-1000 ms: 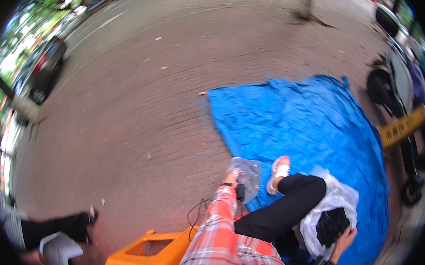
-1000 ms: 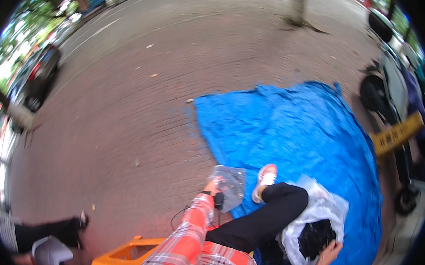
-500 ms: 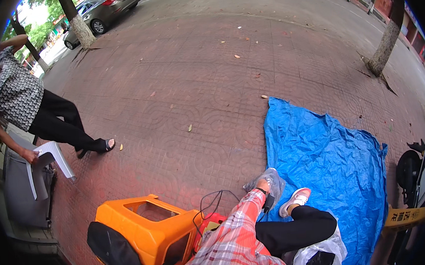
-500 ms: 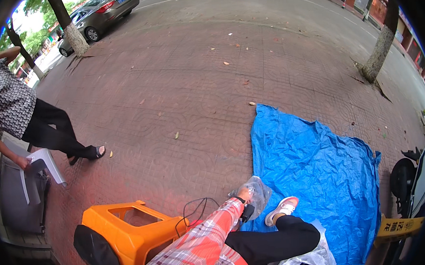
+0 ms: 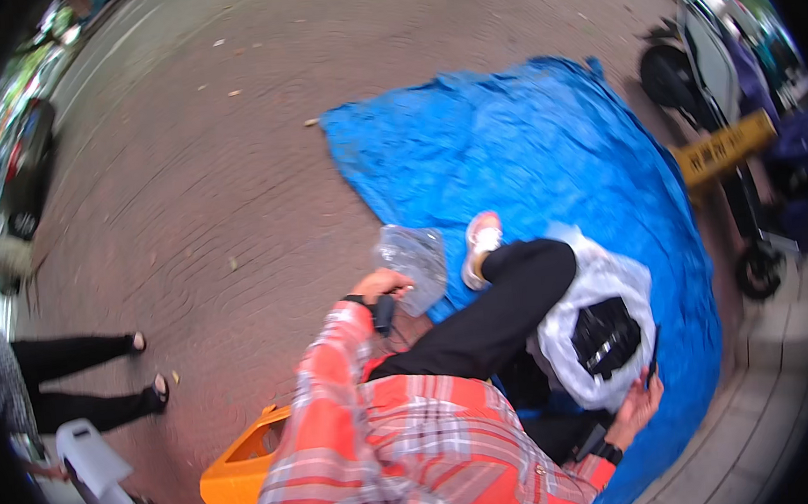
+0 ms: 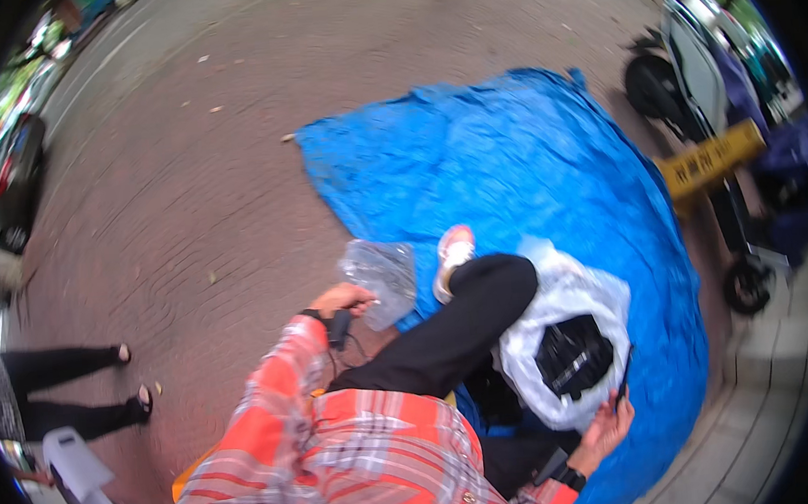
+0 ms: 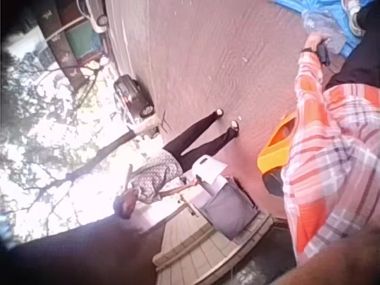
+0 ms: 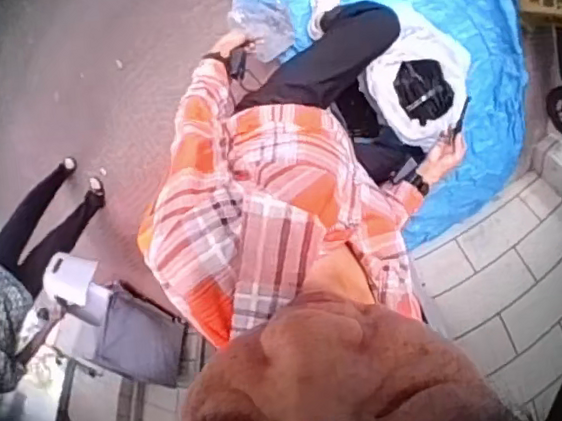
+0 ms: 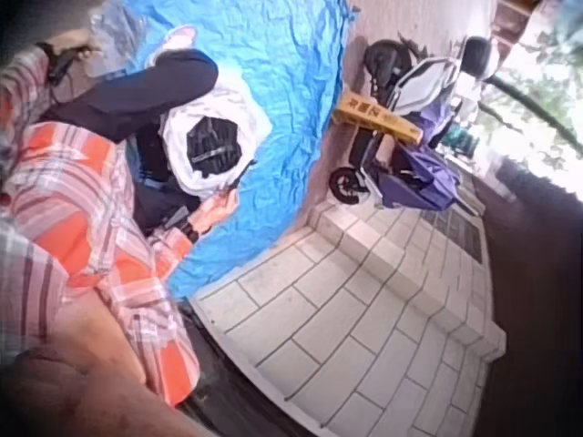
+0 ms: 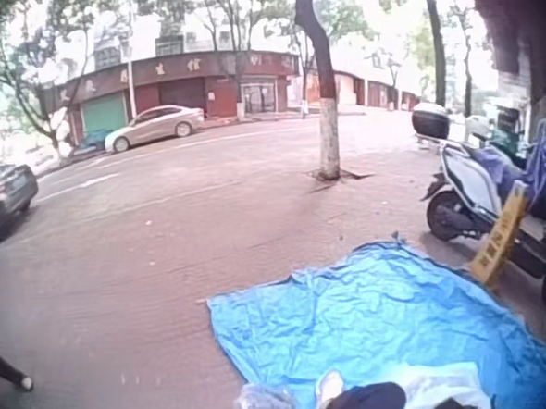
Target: Sort small plastic hardware components from a large bag into smaller individual plastic bags while sitting on a tarp.
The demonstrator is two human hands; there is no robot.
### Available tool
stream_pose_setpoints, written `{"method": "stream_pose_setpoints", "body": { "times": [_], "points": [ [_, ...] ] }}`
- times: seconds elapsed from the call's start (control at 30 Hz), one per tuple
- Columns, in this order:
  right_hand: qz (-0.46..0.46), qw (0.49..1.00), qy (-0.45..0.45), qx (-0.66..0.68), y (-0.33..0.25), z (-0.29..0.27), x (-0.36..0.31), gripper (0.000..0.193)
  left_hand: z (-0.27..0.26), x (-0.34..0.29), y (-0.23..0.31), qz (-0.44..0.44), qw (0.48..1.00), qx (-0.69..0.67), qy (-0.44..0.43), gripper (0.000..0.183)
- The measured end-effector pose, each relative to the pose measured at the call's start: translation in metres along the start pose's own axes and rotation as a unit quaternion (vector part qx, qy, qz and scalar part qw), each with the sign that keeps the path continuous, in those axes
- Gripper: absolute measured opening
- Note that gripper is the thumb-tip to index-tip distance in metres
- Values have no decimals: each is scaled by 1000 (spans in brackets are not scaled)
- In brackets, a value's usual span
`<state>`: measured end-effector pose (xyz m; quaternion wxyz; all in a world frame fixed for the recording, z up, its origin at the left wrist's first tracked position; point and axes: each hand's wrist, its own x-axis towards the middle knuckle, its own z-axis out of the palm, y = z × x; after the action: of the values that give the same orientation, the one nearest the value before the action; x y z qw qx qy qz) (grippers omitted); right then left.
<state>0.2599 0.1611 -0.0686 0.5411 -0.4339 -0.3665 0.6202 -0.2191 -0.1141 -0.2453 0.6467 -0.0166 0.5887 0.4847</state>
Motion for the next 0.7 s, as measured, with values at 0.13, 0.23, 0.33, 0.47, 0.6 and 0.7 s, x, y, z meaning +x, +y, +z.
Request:
{"method": "stream_pose_setpoints", "body": {
  "times": [0.13,0.23,0.33,0.47,0.6,0.7],
  "points": [
    [-26,998,39,41,-22,-5,-49,8,19,-53,36,-46,997,-23,-55,18],
    [-32,997,-7,68,-37,-5,-64,8,20,-64,44,-48,985,-146,-73,27],
    [-33,997,-3,73,-53,8,-82,10,54,-71,65,-25,972,-174,-157,29],
    [140,985,-48,95,-51,52,-100,8,131,-85,95,-25,934,-127,-334,27],
    [325,906,-169,213,-19,88,-105,8,221,-120,100,-15,922,29,-386,33],
    [309,911,-161,219,-13,90,-119,8,278,-123,81,-59,888,187,-416,27]
  ]
}}
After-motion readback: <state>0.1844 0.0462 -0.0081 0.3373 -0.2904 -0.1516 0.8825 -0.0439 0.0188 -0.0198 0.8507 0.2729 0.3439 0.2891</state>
